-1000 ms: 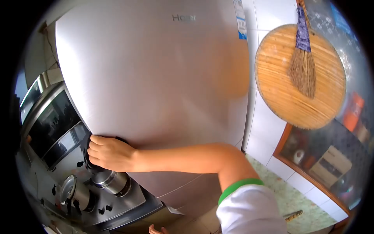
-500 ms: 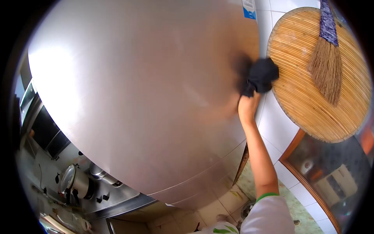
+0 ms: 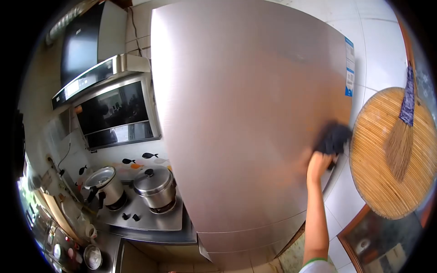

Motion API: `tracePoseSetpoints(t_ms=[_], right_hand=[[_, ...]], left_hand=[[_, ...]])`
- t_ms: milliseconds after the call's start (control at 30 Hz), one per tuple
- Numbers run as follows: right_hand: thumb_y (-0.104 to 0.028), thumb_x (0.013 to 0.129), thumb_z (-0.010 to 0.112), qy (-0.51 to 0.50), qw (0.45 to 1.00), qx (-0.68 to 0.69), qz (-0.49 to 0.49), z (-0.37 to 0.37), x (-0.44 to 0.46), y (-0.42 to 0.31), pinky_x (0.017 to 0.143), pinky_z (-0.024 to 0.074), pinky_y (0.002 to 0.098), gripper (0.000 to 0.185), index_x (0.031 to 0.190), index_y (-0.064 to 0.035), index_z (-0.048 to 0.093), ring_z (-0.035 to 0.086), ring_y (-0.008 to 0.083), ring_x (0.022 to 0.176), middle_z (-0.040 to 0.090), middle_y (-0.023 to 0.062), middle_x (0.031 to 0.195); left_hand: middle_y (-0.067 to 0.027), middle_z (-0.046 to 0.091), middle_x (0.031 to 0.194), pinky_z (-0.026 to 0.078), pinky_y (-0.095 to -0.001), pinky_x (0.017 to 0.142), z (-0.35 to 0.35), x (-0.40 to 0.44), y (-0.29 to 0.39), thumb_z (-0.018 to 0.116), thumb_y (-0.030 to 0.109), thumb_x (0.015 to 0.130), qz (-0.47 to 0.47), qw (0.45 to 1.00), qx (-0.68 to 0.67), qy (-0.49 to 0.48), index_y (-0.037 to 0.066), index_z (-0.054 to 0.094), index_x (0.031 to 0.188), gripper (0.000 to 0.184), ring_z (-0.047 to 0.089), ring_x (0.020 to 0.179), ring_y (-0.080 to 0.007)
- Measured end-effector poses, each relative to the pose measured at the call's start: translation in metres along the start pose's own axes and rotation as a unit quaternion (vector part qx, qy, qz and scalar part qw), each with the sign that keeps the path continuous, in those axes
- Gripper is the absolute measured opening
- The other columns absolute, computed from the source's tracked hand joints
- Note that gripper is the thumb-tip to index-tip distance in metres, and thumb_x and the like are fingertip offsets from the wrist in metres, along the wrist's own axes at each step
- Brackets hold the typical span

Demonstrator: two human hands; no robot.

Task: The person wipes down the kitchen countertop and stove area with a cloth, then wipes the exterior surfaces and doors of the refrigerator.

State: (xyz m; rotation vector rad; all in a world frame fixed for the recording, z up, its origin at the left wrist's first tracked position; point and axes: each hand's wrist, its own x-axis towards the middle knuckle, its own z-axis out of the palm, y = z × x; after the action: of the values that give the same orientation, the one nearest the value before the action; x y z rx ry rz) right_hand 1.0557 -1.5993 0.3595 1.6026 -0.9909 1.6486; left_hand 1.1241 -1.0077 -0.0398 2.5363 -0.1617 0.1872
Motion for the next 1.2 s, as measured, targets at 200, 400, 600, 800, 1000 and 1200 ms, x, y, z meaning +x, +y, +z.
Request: tracePoseSetpoints(t_ms=[200, 400, 600, 800, 1000, 1200], right_hand=[[-0.005, 0.075, 0.057, 0.146, 0.886, 0.42, -0.13, -0.141, 0.18, -0.242, 0.08, 0.0431, 0.0456, 0.019, 0.091, 0.0045, 0.06, 0.056, 0.0411, 0.087, 0.061, 0.0225, 0.092], [-0.011, 0.079, 0.053, -0.182, 0.811, 0.386, -0.4, -0.173, 0.005, -0.294, 0.1, 0.0382, 0.0421, 0.019, 0.097, -0.0087, 0.058, 0.052, 0.0278, 0.112, 0.058, 0.0117, 0.106], [-0.017, 0.085, 0.051, -0.2, 0.725, 0.508, -0.42, -0.159, -0.104, -0.205, 0.105, 0.0368, 0.0333, 0.012, 0.094, -0.0186, 0.058, 0.047, 0.0209, 0.122, 0.056, 0.0021, 0.114], [-0.017, 0.085, 0.059, -0.121, 0.931, 0.31, -0.148, -0.098, 0.046, -0.107, 0.078, 0.0458, 0.048, 0.019, 0.085, 0.0016, 0.055, 0.056, 0.0389, 0.083, 0.058, 0.021, 0.086], [-0.026, 0.097, 0.042, -0.044, 0.888, 0.336, 0.31, -0.009, -0.048, 0.007, 0.097, 0.0323, 0.0444, 0.04, 0.108, 0.0124, 0.046, 0.044, 0.0403, 0.108, 0.047, 0.0321, 0.112], [-0.026, 0.098, 0.035, -0.201, 0.771, 0.3, 0.524, -0.029, -0.292, 0.044, 0.11, 0.0248, 0.0382, 0.054, 0.137, 0.0111, 0.029, 0.033, 0.036, 0.134, 0.034, 0.0284, 0.143]], left_hand=[[-0.0083, 0.044, 0.136, 0.027, -0.0483, 0.102, -0.01, 0.002, -0.028, 0.074, 0.032, 0.071, -0.04, 0.999, -0.015, -0.006, 0.019, 0.046, 0.13, 0.067, 0.034, 0.13, -0.029], [-0.0081, 0.043, 0.136, 0.027, -0.0486, 0.103, -0.011, -0.009, -0.035, 0.075, 0.032, 0.07, -0.04, 0.999, -0.005, -0.014, 0.02, 0.046, 0.131, 0.069, 0.033, 0.132, -0.0287], [-0.011, 0.046, 0.127, 0.025, -0.0486, 0.103, -0.019, -0.018, -0.052, 0.07, 0.02, 0.068, 0.011, 0.998, 0.062, -0.014, 0.013, 0.046, 0.124, 0.061, 0.038, 0.124, -0.0307], [-0.0138, 0.049, 0.118, 0.023, -0.0487, 0.104, -0.019, -0.031, -0.04, 0.064, 0.009, 0.066, 0.045, 0.992, 0.115, -0.021, 0.007, 0.046, 0.117, 0.054, 0.043, 0.117, -0.0327], [-0.0162, 0.042, 0.126, 0.017, -0.0515, 0.104, 0.013, -0.013, 0.036, 0.063, 0.009, 0.063, 0.068, 0.995, 0.047, -0.056, 0.009, 0.044, 0.12, 0.06, 0.035, 0.123, -0.0333], [-0.0161, 0.041, 0.127, 0.018, -0.0507, 0.103, 0.025, -0.021, 0.031, 0.064, 0.014, 0.064, 0.141, 0.985, 0.05, -0.088, 0.009, 0.043, 0.122, 0.062, 0.036, 0.121, -0.0339]])
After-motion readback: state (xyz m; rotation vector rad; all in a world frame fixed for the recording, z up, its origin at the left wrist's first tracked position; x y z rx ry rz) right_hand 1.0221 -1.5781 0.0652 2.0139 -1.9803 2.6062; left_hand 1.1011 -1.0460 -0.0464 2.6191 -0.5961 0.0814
